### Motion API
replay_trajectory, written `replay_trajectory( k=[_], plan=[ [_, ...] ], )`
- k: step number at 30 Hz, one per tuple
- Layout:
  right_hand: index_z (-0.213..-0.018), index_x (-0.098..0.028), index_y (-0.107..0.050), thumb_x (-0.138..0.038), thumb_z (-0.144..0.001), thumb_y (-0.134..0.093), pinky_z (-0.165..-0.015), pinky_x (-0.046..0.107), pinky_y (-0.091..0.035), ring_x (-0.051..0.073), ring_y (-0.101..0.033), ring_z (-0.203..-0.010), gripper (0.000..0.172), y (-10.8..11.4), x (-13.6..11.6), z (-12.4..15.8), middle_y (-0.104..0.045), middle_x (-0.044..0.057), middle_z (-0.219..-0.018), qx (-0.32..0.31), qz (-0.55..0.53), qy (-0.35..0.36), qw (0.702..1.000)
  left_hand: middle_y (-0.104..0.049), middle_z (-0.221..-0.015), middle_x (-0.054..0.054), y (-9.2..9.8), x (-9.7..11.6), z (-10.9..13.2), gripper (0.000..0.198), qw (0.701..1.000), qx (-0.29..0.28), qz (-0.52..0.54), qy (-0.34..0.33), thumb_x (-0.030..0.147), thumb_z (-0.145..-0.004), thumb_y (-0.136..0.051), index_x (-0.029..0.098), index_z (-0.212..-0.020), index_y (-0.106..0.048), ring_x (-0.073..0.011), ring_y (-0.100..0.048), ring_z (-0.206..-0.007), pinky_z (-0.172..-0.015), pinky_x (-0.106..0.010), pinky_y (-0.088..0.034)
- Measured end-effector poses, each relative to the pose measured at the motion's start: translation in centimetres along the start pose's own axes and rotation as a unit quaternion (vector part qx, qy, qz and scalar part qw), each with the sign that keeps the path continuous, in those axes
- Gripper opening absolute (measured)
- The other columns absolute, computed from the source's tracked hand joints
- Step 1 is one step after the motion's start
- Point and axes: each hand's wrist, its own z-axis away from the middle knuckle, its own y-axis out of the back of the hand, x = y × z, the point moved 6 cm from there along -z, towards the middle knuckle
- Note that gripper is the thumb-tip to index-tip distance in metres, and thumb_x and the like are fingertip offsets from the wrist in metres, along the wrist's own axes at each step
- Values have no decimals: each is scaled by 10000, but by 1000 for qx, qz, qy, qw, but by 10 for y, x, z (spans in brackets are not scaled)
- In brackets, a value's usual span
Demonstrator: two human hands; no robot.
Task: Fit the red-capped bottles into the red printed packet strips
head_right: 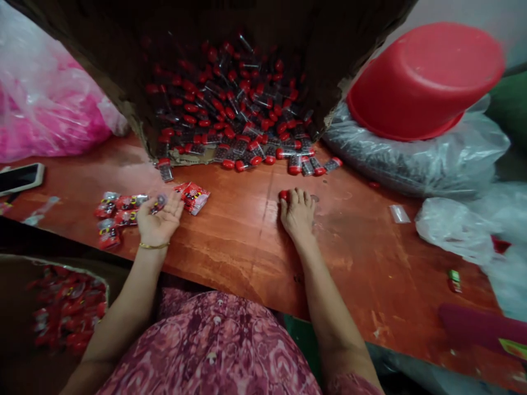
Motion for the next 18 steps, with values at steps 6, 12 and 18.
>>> replay_trajectory(
  k=[6, 12, 18],
  plan=[
    [-1127, -113, -518, -407, -866, -403, -958, 489, -349, 330, -396, -1205, 410, 1, -15, 35, -528, 184, -1224, 23, -24, 51, 998, -655, -597, -9, -2, -16, 15, 227, 988, 29, -150, 3, 287, -869, -484, 139, -718, -566, -96, -636, -545, -586, -194, -482],
    [-1127, -126, -514, -413, -866, -396, -964, 509, -339, 335, -384, -1220, 405, 0, -14, 35, -530, 175, -1216, 34, -20, 43, 998, -626, -550, -10, -4, -18, 18, 318, 982, 11, -188, -23, 407, -871, -445, 140, -726, -540, -106, -604, -470, -522, -211, -472],
    [-1125, -114, -514, -414, -869, -387, -949, 508, -357, 337, -387, -1217, 414, -1, -12, 36, -526, 186, -1213, 48, -22, 45, 998, -642, -1089, -147, -29, -1, 7, 408, 847, -27, -379, -371, 423, -737, -617, 147, -1029, -544, -219, -614, -1016, -917, -349, -442]
  ],
)
